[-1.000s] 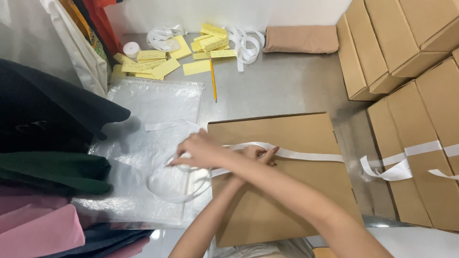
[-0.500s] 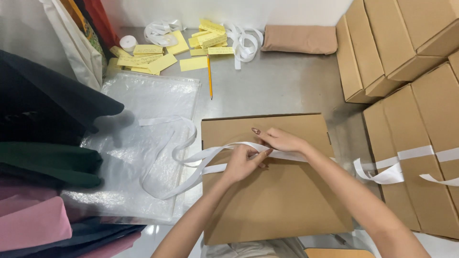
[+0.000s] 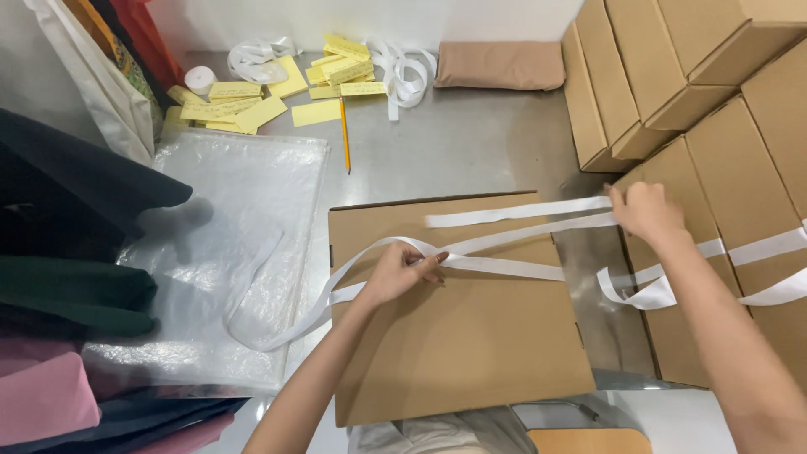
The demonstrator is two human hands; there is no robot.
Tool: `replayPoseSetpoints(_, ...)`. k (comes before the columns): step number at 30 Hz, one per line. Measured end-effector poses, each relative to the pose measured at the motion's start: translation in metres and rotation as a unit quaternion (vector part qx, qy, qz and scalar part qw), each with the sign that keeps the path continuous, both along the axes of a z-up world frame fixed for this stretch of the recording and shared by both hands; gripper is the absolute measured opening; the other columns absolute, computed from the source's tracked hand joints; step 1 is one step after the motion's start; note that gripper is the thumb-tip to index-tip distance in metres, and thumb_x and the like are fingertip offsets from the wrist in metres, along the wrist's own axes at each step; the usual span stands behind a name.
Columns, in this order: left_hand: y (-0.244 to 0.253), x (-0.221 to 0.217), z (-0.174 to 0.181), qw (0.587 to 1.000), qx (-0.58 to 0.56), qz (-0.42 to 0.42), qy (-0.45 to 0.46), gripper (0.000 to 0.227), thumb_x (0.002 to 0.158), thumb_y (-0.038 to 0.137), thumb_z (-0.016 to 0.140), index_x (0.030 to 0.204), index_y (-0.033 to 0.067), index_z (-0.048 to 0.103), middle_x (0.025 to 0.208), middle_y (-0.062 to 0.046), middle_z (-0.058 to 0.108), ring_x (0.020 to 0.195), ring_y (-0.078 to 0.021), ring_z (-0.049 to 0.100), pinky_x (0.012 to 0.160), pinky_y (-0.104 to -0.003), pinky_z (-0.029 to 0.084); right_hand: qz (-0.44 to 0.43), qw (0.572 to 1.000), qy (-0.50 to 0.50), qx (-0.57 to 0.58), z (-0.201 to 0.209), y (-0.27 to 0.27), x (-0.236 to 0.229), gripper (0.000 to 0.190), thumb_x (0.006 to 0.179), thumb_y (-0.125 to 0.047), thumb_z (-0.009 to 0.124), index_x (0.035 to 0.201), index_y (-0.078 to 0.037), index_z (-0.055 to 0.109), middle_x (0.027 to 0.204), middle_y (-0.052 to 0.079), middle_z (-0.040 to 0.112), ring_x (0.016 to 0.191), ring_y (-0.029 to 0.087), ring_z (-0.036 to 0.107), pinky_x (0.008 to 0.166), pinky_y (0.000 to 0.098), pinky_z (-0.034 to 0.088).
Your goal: The person wraps a white ribbon around a brown cardboard box, crosses it on the top, and ties a neat bow. The hands adjust the loops and tails to finish the decorative knot.
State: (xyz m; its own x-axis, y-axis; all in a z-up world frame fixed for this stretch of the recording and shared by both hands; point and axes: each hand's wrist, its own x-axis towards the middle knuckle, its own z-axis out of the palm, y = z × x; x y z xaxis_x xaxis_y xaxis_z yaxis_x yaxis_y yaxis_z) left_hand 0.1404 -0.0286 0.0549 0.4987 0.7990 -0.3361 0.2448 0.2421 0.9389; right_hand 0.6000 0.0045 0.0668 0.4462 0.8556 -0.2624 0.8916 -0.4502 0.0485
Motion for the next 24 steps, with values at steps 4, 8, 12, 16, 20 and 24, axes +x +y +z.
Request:
replayPoseSetpoints(4,0.007,-0.002,-0.017,1.000,-0.003,-0.007,-0.025,0.028,0.104,0.025,0.069,0.102,0.0040,0.087,0.087,-0.015,0.086,0.087,-0.0241,0.087,0.080,-0.018,0.055,0.023,0.990,-0.135,0.020,-0.015,-0.001,-0.012,0.061,0.121,-0.047,0.046,0.106,0.000,0.081,0.107,0.024,0.083,0.101,0.047,0.079,0.081,0.0557,0.061)
replayPoseSetpoints(8,0.008,0.000,-0.017,0.999,-0.005,-0.009,-0.048,0.022,0.099,0.020,0.072,0.104,0.0017,0.083,0.080,-0.017,0.082,0.076,-0.0136,0.078,0.071,-0.022,0.061,0.193,0.933,0.267,0.147,-0.005,-0.002,-0.100,0.031,0.095,-0.027,0.079,0.125,-0.021,0.083,0.119,0.016,0.080,0.114,0.039,0.074,0.102,0.0482,0.055)
replayPoseSetpoints(12,0.007,0.002,-0.017,0.997,-0.029,0.008,-0.073,0.022,0.099,0.018,0.072,0.104,-0.0014,0.081,0.086,-0.021,0.083,0.078,-0.0190,0.082,0.071,-0.024,0.064,0.284,0.846,0.452,0.008,0.008,-0.009,-0.176,0.061,0.091,-0.021,0.082,0.150,-0.019,0.067,0.145,0.027,0.059,0.139,0.053,0.054,0.119,0.0597,0.040)
replayPoseSetpoints(16,0.000,0.002,-0.016,0.996,-0.036,0.029,-0.081,0.024,0.099,0.017,0.073,0.108,-0.0038,0.080,0.092,-0.023,0.083,0.080,-0.0216,0.082,0.072,-0.027,0.065,0.357,0.871,0.333,0.050,-0.026,0.000,-0.179,0.038,0.086,-0.027,0.088,0.123,-0.023,0.081,0.137,0.018,0.062,0.134,0.044,0.057,0.114,0.0542,0.045)
replayPoseSetpoints(20,-0.008,0.001,-0.010,0.997,-0.030,0.049,-0.060,0.024,0.099,0.016,0.074,0.107,-0.0060,0.079,0.086,-0.023,0.081,0.073,-0.0247,0.082,0.067,-0.029,0.066,0.369,0.878,0.296,0.074,-0.025,-0.001,-0.163,0.010,0.097,-0.023,0.078,0.101,-0.020,0.086,0.115,0.006,0.077,0.115,0.033,0.071,0.101,0.0460,0.054)
replayPoseSetpoints(24,-0.005,-0.001,-0.034,0.992,0.042,0.052,0.109,0.029,0.094,0.035,0.073,0.083,0.0106,0.085,0.064,-0.003,0.078,0.067,-0.0153,0.078,0.071,-0.030,0.060,0.324,0.891,0.309,0.069,0.001,-0.018,-0.151,0.016,0.101,-0.026,0.074,0.100,-0.020,0.088,0.090,0.006,0.082,0.096,0.028,0.079,0.088,0.0390,0.058)
